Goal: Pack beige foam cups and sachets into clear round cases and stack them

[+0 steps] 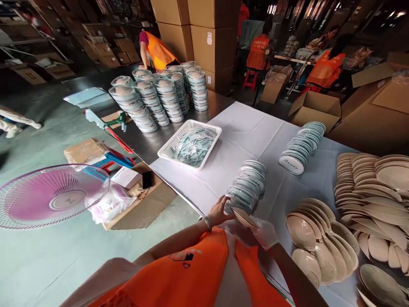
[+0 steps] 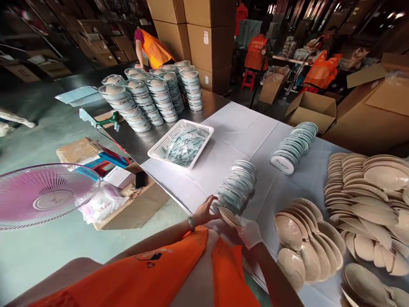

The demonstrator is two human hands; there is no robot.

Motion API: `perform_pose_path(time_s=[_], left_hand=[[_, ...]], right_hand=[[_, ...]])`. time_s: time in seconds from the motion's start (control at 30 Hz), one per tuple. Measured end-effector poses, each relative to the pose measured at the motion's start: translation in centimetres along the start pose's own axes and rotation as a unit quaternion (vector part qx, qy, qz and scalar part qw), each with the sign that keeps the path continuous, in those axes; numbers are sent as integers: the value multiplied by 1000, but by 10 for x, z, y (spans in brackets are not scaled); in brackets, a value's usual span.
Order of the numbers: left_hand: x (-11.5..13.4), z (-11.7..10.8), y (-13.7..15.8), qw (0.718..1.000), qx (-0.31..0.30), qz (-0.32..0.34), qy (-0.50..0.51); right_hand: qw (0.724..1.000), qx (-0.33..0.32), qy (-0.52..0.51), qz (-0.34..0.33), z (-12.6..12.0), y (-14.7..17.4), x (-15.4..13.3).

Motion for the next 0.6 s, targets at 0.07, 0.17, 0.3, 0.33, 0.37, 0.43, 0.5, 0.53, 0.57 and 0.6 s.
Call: perform_pose_path(time_s=[0.07, 0.17, 0.3, 0.33, 0.37, 0.43, 0.5, 0.53, 0.57, 0.6], left_hand=[[4, 2, 1, 999, -38, 14, -33], [1, 1, 0, 995, -49, -11, -90], [-7, -4, 1, 990, -32, -24, -135], [-8, -4, 2, 989, -37, -14, -143], [-8, -2, 3, 987, -43, -9, -152], [-7, 2, 4, 983, -54, -13, -174], [-4, 5, 3, 977, -64, -24, -201], [-3, 5, 2, 974, -70, -29, -213], [-3, 5, 1, 971, -75, -33, -222], [-3, 4, 0, 970, -78, -37, -229]], right_hand=[[994, -96, 44, 11, -5, -11, -18], [981, -168, 98, 12, -16, -28, -45], [982, -174, 78, -2, -17, -27, -55], [979, -185, 80, 0, -13, -24, -53], [977, -194, 87, 3, -10, -21, -52], [973, -207, 98, 10, -4, -20, -51], [972, -212, 100, 24, -1, -22, -50], [973, -210, 91, 28, 1, -22, -48], [976, -202, 80, 29, 2, -21, -43], [979, -191, 69, 26, 2, -16, -35]])
Point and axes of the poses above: each hand's wrist, its own y-axis away from the middle knuckle, its own z-axis out of the palm, x = y × z, the point moved 4 cm from there along -y, towards the middle knuckle, and after that the axes turned 4 degrees about -z, right-handed, at the moved point
